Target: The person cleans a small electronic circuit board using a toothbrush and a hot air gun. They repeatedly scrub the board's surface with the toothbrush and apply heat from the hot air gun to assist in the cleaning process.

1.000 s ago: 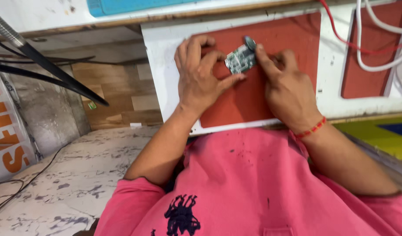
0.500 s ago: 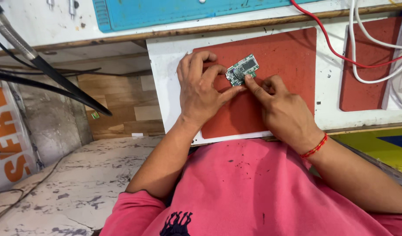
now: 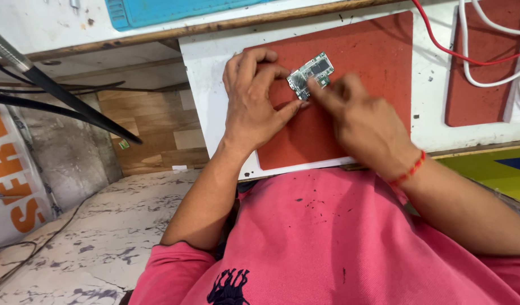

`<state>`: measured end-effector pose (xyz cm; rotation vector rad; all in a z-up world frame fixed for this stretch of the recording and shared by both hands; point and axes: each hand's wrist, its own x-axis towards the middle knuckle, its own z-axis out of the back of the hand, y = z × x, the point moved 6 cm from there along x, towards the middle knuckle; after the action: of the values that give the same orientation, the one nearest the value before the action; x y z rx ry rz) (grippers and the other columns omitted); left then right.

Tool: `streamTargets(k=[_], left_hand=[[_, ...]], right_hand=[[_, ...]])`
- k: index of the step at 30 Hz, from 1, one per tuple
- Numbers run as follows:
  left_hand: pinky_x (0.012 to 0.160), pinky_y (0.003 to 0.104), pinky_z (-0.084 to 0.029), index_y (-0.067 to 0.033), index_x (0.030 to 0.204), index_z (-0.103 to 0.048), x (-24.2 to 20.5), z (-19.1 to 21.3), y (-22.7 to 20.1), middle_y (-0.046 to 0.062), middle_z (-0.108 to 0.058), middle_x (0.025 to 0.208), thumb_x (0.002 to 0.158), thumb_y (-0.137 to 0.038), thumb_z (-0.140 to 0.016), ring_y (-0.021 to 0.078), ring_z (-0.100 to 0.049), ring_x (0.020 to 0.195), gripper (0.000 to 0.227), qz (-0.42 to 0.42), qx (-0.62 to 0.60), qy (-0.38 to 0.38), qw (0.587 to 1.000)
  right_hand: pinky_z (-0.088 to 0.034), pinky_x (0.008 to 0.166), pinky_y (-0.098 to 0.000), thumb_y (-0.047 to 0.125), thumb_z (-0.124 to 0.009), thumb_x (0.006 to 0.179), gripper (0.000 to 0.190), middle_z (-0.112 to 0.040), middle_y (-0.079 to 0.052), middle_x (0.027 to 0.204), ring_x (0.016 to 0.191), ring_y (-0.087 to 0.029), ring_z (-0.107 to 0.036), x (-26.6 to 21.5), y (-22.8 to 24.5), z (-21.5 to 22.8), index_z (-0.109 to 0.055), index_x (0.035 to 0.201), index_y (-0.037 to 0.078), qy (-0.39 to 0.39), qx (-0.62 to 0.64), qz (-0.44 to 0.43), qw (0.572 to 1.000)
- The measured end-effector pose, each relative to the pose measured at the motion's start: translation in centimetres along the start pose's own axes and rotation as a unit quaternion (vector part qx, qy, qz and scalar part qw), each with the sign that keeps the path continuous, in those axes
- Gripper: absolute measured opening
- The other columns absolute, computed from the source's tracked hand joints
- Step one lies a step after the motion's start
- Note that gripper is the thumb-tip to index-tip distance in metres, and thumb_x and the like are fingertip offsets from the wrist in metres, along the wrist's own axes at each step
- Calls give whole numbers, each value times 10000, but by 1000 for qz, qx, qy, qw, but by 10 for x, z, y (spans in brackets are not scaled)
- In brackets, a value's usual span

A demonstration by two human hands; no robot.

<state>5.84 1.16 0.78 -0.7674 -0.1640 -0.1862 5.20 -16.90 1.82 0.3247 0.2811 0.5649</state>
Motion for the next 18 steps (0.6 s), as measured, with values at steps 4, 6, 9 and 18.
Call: streamTargets(k=[4,6,9,18], left_hand=[[1128,477,-348,-108,1122,-615,-2,-1,1,50,-525,1282,657,-296,-1013,307,-439,1259,640,18,-11,-2,1000],[1101,475,-351,-122,1113,-610,2,-1,2,48,-524,1268,631,-300,-1019,309,-444,1244,657,18,-5,0,1000],[1096,470,-355,-136,1115,-608,-1,-1,4,44,-525,1269,629,-250,-1016,307,-447,1255,645,22,5,3,1000],[1112,484,-350,-114,1043,-687,-3,2,1,75,-534,1286,677,-267,-997,324,-452,1249,504,-3,-8,-13,1000]], right_hand=[[-579,577,-475,-17,-538,869,685,-596,-165,1131,636,-372,-667,-13,5,5,-537,1523,187,13,0,-15,1000],[-582,583,-472,-19,-527,856,701,-589,-171,1136,650,-368,-671,-15,7,7,-529,1528,181,12,3,-9,1000],[-580,592,-470,0,-531,905,650,-586,-183,1157,689,-369,-672,-7,10,2,-529,1536,158,-11,7,-2,1000],[-584,624,-467,-14,-547,921,649,-590,-168,1133,745,-366,-681,-1,-5,4,-525,1544,169,-30,25,-38,998]])
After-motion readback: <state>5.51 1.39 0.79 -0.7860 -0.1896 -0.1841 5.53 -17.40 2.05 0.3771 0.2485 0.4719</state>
